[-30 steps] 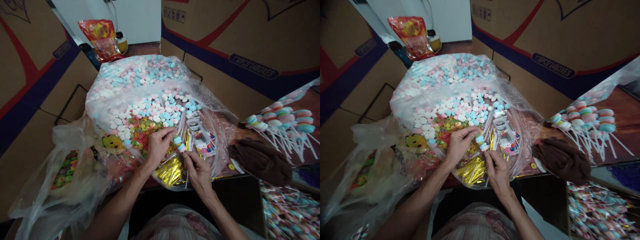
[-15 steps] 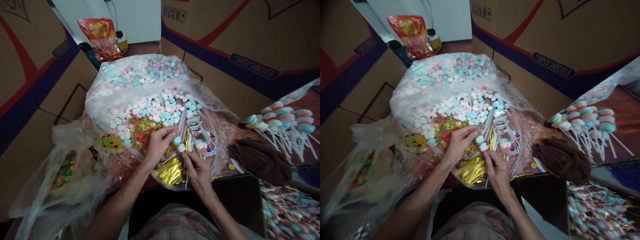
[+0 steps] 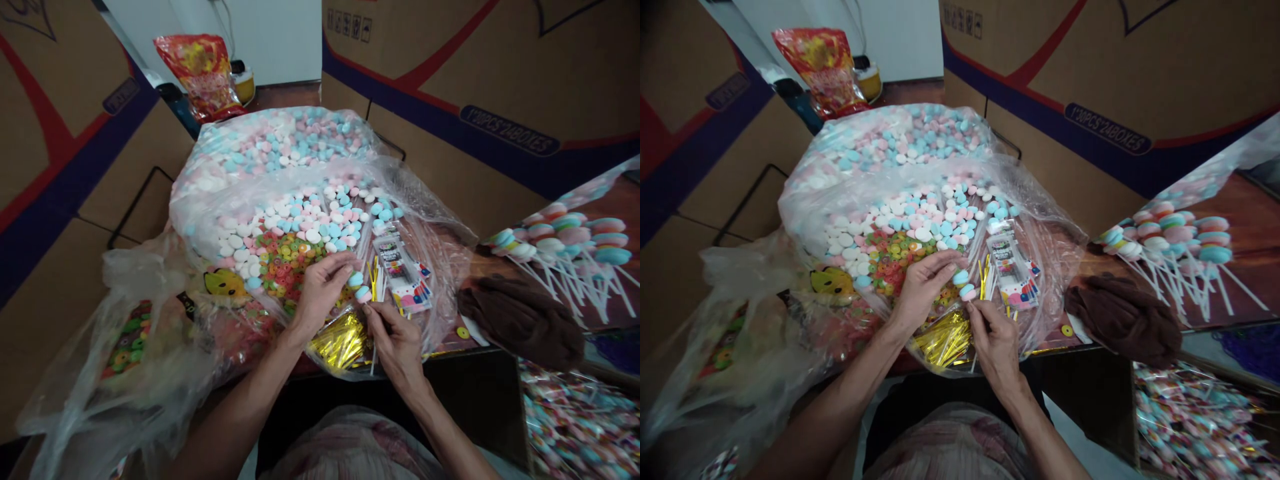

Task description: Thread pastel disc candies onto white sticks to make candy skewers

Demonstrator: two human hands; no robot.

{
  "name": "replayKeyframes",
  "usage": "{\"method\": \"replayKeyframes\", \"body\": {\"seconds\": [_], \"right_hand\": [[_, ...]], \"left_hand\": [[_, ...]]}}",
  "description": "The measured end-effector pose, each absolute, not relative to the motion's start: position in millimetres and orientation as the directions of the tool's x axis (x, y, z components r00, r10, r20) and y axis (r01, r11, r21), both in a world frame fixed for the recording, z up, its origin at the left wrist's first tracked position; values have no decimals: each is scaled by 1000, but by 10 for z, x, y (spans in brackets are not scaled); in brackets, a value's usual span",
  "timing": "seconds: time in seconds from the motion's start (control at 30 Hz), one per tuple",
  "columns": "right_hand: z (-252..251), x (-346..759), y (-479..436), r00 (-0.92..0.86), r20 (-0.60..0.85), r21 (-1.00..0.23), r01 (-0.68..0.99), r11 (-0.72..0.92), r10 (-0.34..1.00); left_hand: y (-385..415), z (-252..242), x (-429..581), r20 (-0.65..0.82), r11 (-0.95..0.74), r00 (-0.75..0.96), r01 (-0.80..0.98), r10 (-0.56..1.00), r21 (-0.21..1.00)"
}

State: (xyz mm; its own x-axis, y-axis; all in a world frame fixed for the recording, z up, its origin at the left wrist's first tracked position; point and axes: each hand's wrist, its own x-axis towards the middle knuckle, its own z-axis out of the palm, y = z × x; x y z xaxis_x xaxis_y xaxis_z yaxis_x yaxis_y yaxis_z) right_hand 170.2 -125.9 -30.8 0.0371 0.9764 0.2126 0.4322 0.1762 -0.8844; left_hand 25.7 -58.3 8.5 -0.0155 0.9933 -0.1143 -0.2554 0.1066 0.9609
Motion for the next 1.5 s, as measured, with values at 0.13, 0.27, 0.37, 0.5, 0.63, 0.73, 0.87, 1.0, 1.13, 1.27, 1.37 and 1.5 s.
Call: {"method": "replayKeyframes", "body": {"seconds": [0.13,0.27,0.37,0.5,0.63,0.73,0.87,1.0,1.13,1.27,1.37,1.5], "right_hand": [[-309,1702,-1256,51,201,-886,435,159,978],[-299,1707,-1248,49,200,-896,413,162,979],[-295,1712,-1248,42,196,-901,402,162,980],[-297,1714,-1260,40,185,-904,398,154,982],[-293,1716,-1274,52,192,-898,413,154,980],[-289,1716,-1284,54,208,-886,432,165,977],[-274,1704,-1293,52,249,-870,452,199,967],[-248,1686,-1299,77,252,-865,465,189,965],[-241,1673,-1297,125,259,-872,457,176,958],[-231,1676,-1276,163,201,-920,369,129,966],[-210,1681,-1260,168,190,-937,326,127,967],[-189,1678,-1259,196,205,-937,321,135,959]], "left_hand": [[-614,71,289,-130,121,-14,-283,991,952],[-622,22,292,-219,200,-3,-394,976,897],[-624,-7,285,-256,243,18,-394,966,887],[-635,4,289,-274,263,32,-410,961,873],[-659,32,311,-283,288,76,-420,956,861],[-687,56,346,-308,329,119,-422,944,845],[-729,93,406,-357,387,154,-448,921,806],[-766,116,457,-355,386,153,-433,922,815],[-795,128,515,-357,390,157,-343,921,855],[-780,101,505,-309,343,162,-261,937,902],[-710,76,340,-221,227,62,-102,973,969],[-613,81,-23,69,-4,-148,397,987,918]]}}
